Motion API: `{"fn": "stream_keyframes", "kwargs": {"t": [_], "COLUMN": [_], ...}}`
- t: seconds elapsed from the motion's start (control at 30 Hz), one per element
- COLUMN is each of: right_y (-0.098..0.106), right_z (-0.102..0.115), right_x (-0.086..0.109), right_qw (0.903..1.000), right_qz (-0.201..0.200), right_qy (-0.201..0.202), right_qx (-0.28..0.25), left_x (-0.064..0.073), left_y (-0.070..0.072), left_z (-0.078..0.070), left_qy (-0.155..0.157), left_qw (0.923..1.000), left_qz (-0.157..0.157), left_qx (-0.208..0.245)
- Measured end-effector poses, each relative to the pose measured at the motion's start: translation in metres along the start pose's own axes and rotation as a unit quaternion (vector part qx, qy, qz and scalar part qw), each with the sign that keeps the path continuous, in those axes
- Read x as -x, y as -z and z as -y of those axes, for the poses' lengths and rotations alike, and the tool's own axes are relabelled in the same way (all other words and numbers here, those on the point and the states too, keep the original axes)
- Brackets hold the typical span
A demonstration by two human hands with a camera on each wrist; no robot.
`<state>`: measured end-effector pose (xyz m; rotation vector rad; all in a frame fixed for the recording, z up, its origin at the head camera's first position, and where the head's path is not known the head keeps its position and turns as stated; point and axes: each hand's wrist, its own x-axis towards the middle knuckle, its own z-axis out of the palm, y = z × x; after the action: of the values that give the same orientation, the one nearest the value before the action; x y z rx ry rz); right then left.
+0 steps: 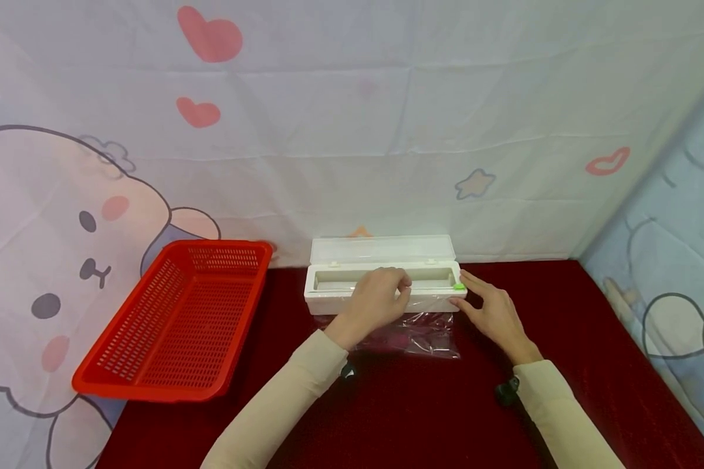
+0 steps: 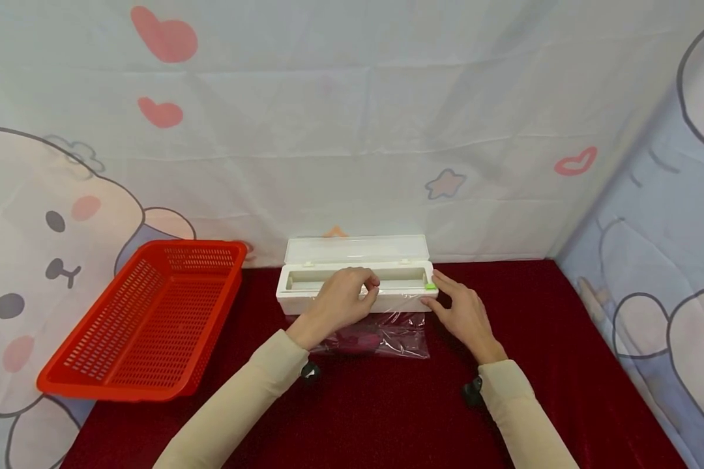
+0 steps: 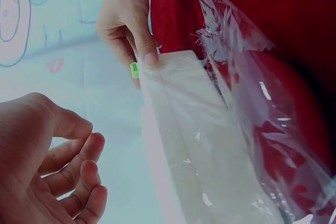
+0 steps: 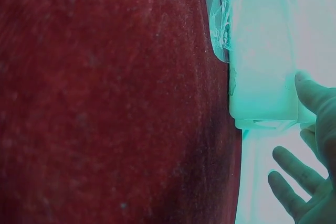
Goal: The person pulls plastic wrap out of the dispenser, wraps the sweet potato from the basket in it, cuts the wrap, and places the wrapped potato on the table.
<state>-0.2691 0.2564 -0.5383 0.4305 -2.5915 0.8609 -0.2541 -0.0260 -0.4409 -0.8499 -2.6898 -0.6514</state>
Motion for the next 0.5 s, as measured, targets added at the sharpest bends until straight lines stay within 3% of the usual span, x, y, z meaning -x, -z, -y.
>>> {"fn": "stream_keyframes", "kwargs": {"t": [0.2, 0.5], "right_y": [0.0, 0.001], "right_z": [0.001, 0.001], "right_x": [0.001, -0.001], "right_qw": [1.0, 0.9999], "right_qz": [-0.008, -0.015], "right_qy": [-0.001, 0.007], "right_qx": [-0.002, 0.001], "left_x": [-0.014, -0.034], "left_y": [-0.007, -0.018], "left_z": [-0.005, -0.01], "left_qy": [0.003, -0.026], "left_qw": [1.0, 0.9996], "left_qz": [0.005, 0.005], "left_qx": [-0.002, -0.005]}}
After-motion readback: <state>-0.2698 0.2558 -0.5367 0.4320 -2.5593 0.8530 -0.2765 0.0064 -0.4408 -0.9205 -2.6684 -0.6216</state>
